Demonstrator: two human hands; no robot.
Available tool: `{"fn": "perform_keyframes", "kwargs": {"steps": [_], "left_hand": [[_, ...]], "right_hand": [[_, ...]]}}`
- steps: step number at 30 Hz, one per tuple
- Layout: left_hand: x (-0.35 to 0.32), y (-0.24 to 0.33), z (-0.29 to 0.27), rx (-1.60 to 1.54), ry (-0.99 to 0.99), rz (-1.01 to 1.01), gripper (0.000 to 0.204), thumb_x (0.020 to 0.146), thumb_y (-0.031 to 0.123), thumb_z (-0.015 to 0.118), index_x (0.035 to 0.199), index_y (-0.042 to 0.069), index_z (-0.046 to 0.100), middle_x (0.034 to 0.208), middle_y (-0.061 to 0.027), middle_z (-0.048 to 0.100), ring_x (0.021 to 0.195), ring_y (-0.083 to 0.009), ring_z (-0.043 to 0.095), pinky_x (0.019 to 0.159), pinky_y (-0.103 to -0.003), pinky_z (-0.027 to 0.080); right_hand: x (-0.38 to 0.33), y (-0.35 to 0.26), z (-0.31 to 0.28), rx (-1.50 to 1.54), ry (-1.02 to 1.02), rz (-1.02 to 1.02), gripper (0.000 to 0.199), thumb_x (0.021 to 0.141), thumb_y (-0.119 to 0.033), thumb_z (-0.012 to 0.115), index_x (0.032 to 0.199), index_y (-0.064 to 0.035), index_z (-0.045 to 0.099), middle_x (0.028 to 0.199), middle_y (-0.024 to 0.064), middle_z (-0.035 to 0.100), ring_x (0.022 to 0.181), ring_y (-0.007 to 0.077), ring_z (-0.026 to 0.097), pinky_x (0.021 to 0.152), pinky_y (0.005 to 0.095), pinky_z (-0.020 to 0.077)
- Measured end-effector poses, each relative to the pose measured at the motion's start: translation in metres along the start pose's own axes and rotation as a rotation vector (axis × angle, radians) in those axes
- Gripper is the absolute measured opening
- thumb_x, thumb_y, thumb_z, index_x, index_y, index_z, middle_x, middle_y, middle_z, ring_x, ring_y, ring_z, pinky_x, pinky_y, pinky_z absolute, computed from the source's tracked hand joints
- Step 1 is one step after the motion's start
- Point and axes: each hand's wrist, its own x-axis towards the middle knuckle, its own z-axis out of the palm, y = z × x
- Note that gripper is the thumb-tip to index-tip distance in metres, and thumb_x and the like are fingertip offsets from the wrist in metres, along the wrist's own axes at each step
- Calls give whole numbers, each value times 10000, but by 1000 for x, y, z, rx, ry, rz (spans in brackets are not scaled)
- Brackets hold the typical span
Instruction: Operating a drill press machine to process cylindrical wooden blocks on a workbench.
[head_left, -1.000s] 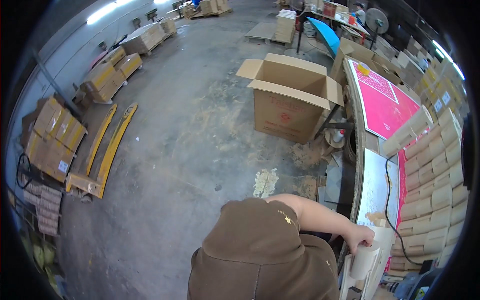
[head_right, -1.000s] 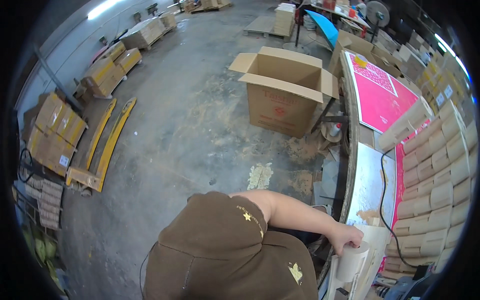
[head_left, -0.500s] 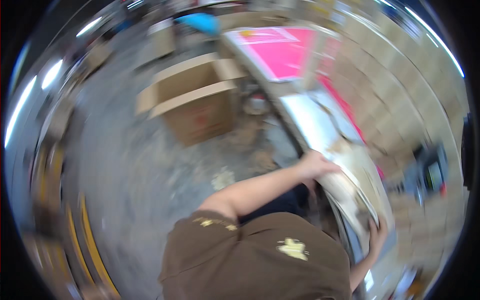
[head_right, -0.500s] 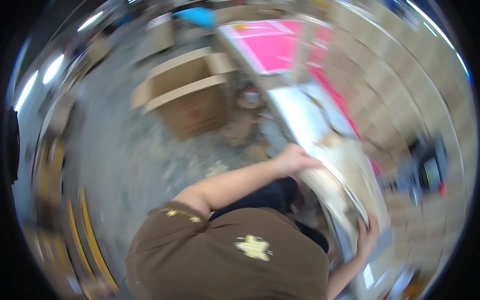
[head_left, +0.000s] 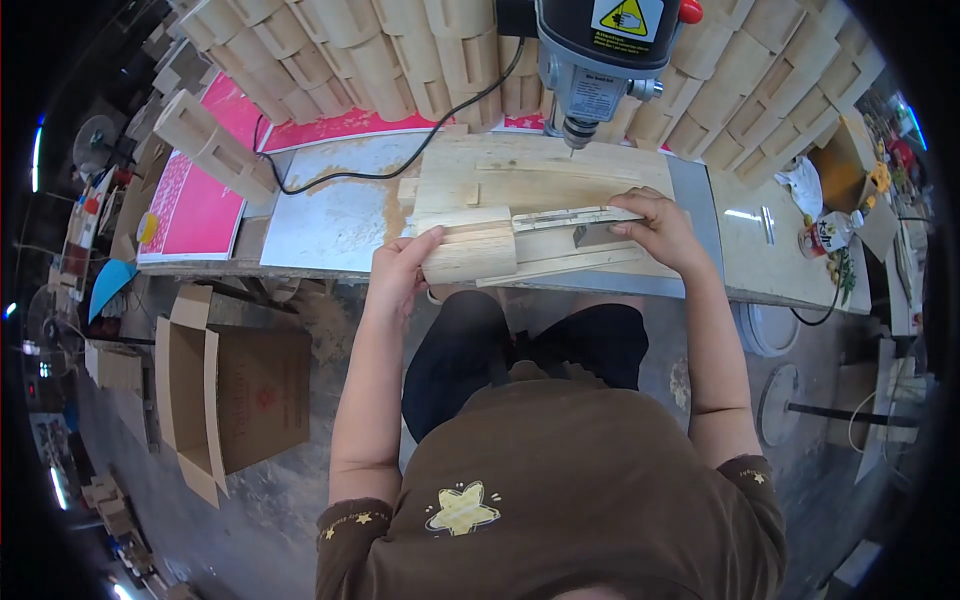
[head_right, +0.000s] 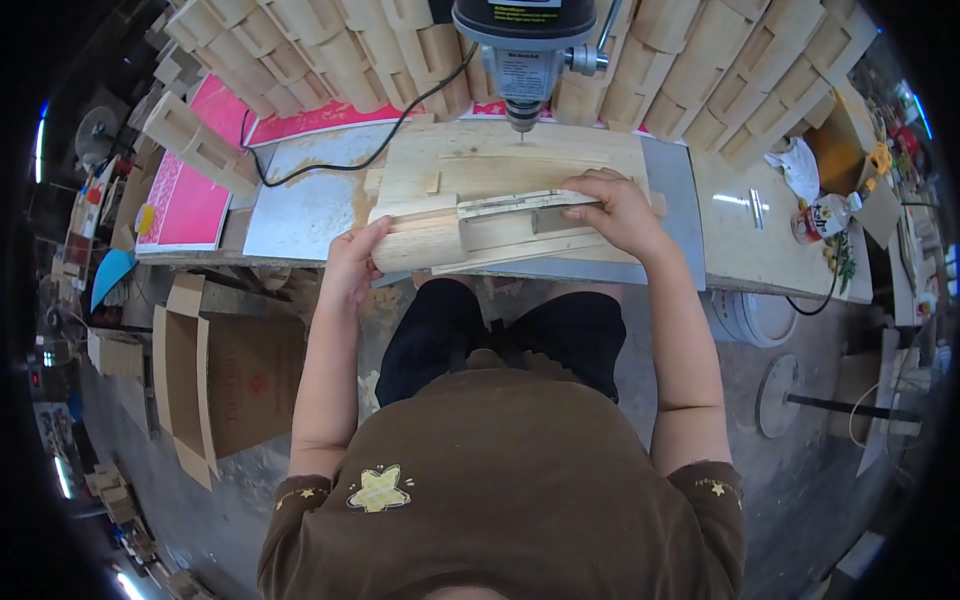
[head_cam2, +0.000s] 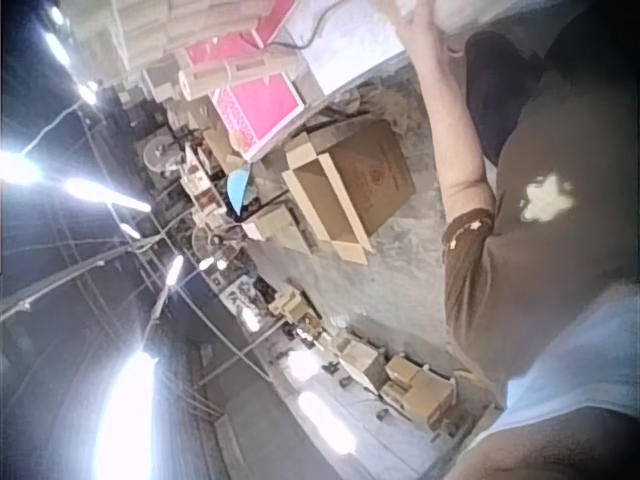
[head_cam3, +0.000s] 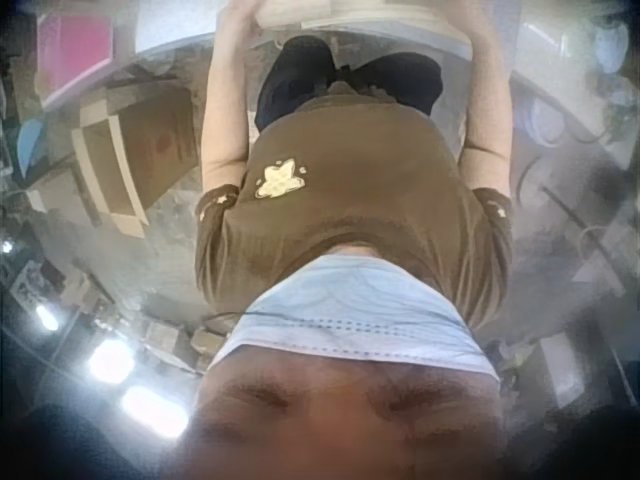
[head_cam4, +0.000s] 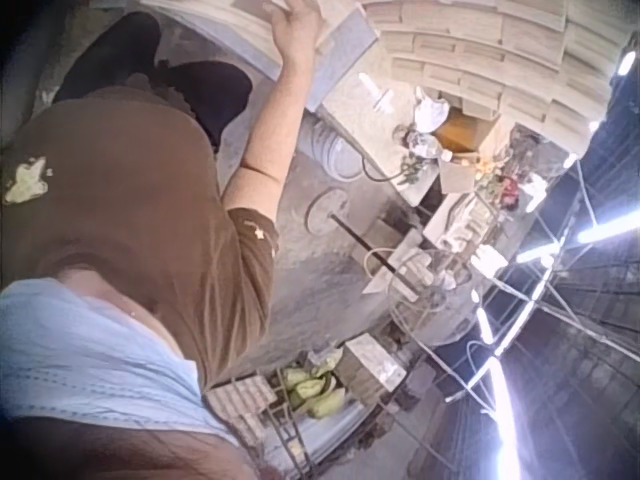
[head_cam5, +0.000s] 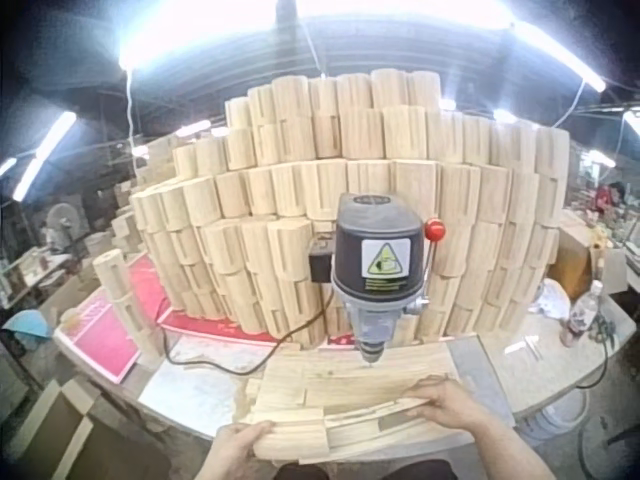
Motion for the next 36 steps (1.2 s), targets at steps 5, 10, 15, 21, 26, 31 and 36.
{"fn": "perform_keyframes", "kwargs": {"steps": [5, 10, 15, 21, 26, 31, 36], "left_hand": [[-2, 4, 7, -15, 79, 31, 326, 771, 328, 717, 677, 34, 611, 558, -7, 552, 423, -48, 434, 392, -198, 315], [1, 9, 17, 32, -16, -12, 329, 782, 325, 713, 674, 37, 598, 554, 5, 535, 433, -54, 437, 400, -201, 323], [11, -18, 54, 72, -191, 57, 276, 772, 265, 739, 790, 31, 595, 627, 4, 551, 539, -50, 480, 494, -191, 387], [16, -48, 60, 376, -169, 692, 475, 693, 83, 766, 1106, 3, 545, 1115, -108, 569, 1022, -223, 564, 863, -343, 462], [36, -42, 74, 563, -129, 853, 628, 553, 124, 814, 1114, 27, 550, 1087, -110, 541, 1003, -292, 514, 891, -401, 415], [63, -33, 81, 920, 91, 1025, 592, 552, 242, 805, 1087, 92, 599, 957, -57, 534, 955, -245, 488, 876, -444, 293], [82, -29, 66, 921, -8, 963, 499, 569, 248, 796, 1029, 122, 650, 845, -31, 541, 858, -237, 490, 807, -368, 341]], "right_hand": [[-1, -5, 3, -34, 24, -10, 334, 695, -42, 708, 1019, -20, 630, 905, 108, 615, 875, 274, 554, 784, 337, 441], [-2, -6, 2, -51, 50, -45, 343, 686, -41, 708, 1019, -21, 627, 882, 112, 611, 867, 280, 559, 769, 351, 447], [1, -8, 11, -70, 33, -100, 326, 675, -31, 708, 993, -26, 634, 891, 107, 617, 877, 281, 559, 765, 343, 446], [-9, -4, 6, -216, 169, -23, 311, 685, -32, 699, 990, -36, 637, 893, 103, 618, 868, 286, 549, 766, 361, 438], [6, 7, 5, -279, 250, 50, 312, 679, -47, 702, 986, -36, 650, 901, 110, 633, 874, 286, 571, 768, 357, 460], [27, 19, 2, -250, 296, 67, 331, 673, -33, 704, 999, -33, 647, 900, 113, 634, 886, 285, 574, 776, 357, 465], [33, 19, 11, -261, 309, 24, 344, 671, -30, 704, 1009, -38, 641, 913, 121, 630, 899, 304, 561, 792, 365, 460]]}}
